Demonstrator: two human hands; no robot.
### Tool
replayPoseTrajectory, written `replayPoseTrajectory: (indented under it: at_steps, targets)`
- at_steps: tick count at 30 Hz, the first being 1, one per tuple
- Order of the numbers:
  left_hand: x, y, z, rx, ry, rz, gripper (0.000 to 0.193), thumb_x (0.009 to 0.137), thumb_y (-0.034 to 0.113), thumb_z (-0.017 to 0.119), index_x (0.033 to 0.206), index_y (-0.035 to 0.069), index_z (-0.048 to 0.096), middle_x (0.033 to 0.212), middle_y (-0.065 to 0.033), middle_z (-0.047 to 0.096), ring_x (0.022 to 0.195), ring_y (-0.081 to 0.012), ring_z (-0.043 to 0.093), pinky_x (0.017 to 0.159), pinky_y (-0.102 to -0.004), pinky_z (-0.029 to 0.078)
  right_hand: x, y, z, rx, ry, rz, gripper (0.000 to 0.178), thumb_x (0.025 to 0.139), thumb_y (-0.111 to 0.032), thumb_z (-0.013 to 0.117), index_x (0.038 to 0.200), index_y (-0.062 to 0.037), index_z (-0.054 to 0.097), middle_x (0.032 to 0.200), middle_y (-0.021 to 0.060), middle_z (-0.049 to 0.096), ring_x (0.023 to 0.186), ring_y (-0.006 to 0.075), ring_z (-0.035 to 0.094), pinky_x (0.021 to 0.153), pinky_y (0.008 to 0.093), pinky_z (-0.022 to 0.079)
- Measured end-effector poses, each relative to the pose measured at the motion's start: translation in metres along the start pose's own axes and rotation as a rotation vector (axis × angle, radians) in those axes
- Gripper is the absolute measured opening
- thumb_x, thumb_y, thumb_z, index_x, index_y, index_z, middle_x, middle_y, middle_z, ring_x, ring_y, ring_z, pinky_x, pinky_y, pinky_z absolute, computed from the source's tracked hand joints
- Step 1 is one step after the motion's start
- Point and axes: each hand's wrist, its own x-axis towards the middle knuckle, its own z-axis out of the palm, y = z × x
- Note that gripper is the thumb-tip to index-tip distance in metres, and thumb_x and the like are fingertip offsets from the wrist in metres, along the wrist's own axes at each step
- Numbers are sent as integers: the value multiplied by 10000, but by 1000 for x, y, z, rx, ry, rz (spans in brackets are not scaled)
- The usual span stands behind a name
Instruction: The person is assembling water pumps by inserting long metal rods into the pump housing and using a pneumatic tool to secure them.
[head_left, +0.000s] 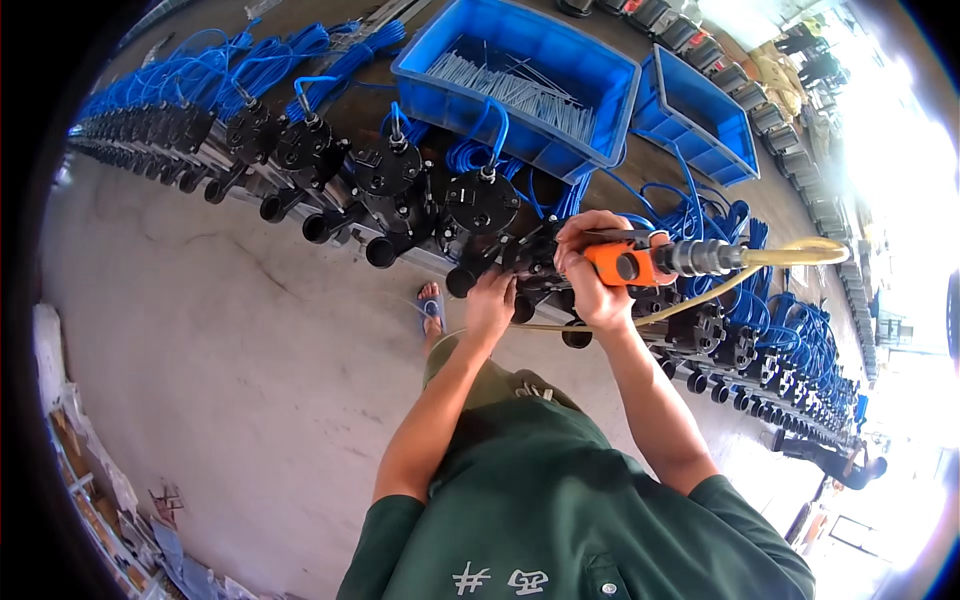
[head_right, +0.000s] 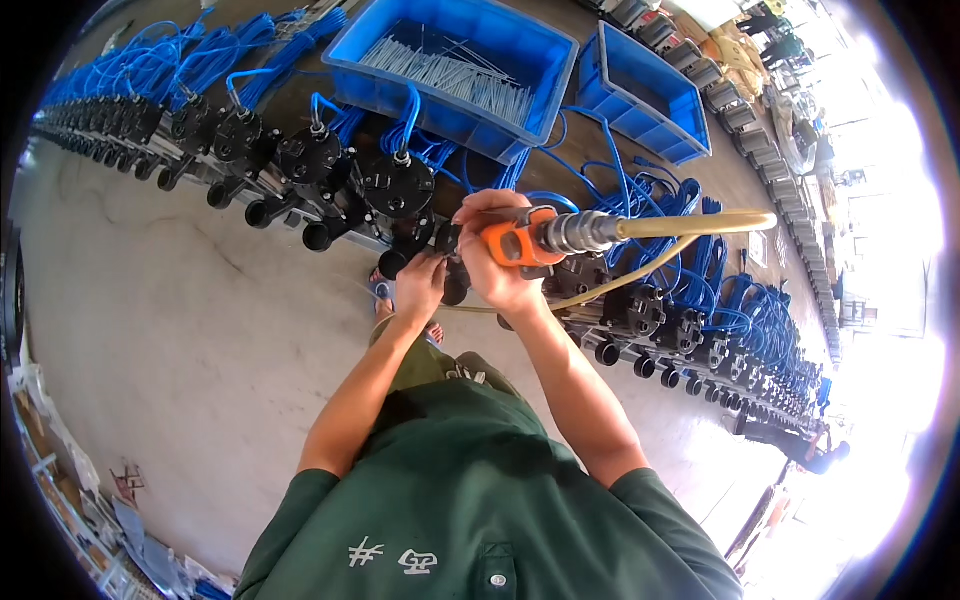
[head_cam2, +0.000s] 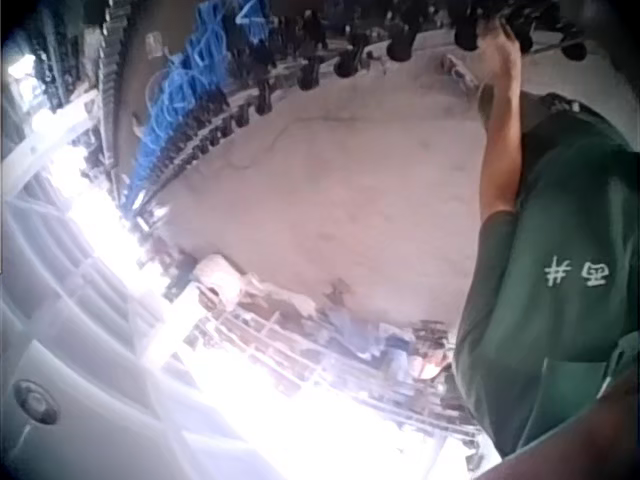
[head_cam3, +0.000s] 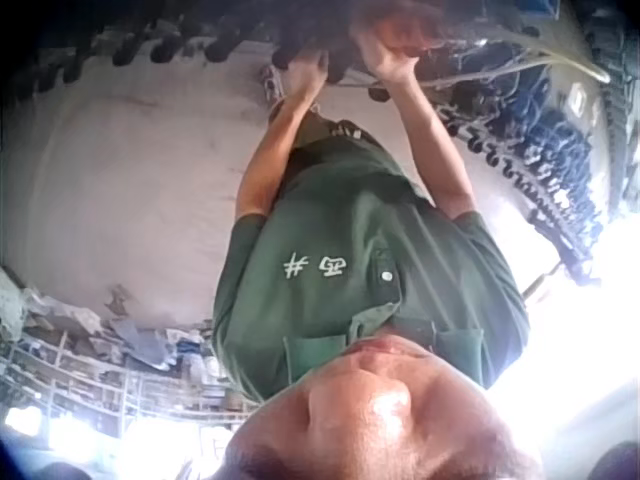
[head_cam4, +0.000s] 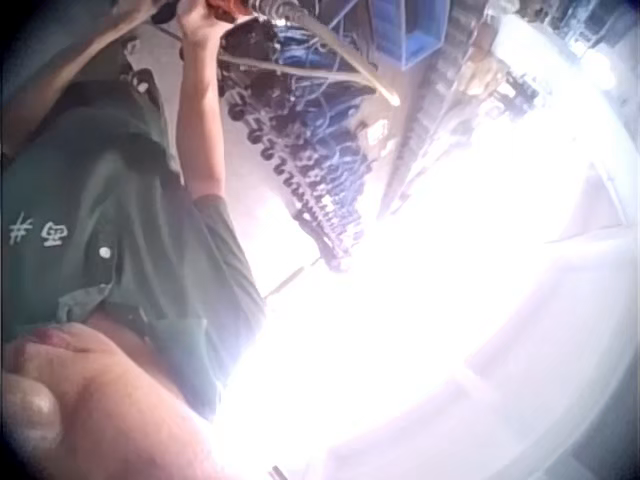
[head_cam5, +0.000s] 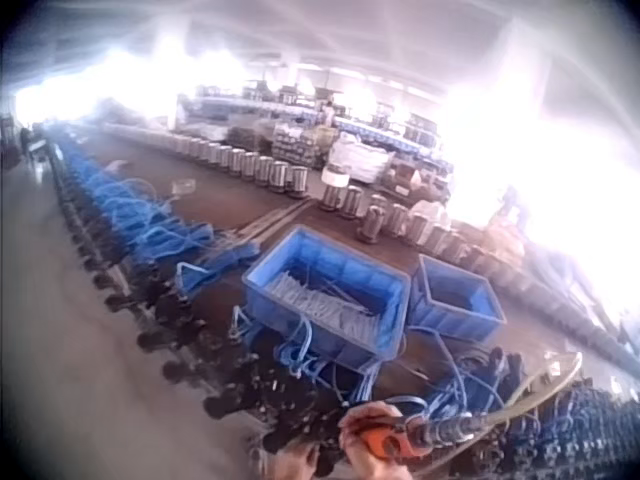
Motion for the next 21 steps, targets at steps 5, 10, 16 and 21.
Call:
replayPoseTrajectory:
  at_steps: [5,10,16,21]
  targets:
    - [-4,-5,1,27,-5,40,144,900,71,660,1020,23,724,861,-163,666,743,-379,662,646,-447,536,3,9,0,-53,-45,-77,249,776,60,589,1018,0,604,893,74,656,760,129,634,707,268,534]
    - [0,-16,5,63,-80,27,149,889,76,668,1018,23,721,903,-158,675,764,-374,664,663,-446,546,12,-11,15,-31,16,-66,326,762,59,604,1085,23,633,875,77,665,793,127,642,703,255,523]
    - [68,125,-105,-113,-98,62,117,907,41,683,1014,10,720,851,-90,711,756,-203,711,645,-307,538,4,-80,-48,-172,79,-334,358,821,-23,622,1161,67,557,975,178,635,672,145,582,633,300,512]
    - [228,215,-101,-24,-558,264,108,934,56,668,980,-29,716,851,-73,706,732,-119,648,677,-258,507,-23,-94,-97,-219,425,-414,249,789,70,567,1035,38,547,885,192,613,629,168,569,584,305,514]
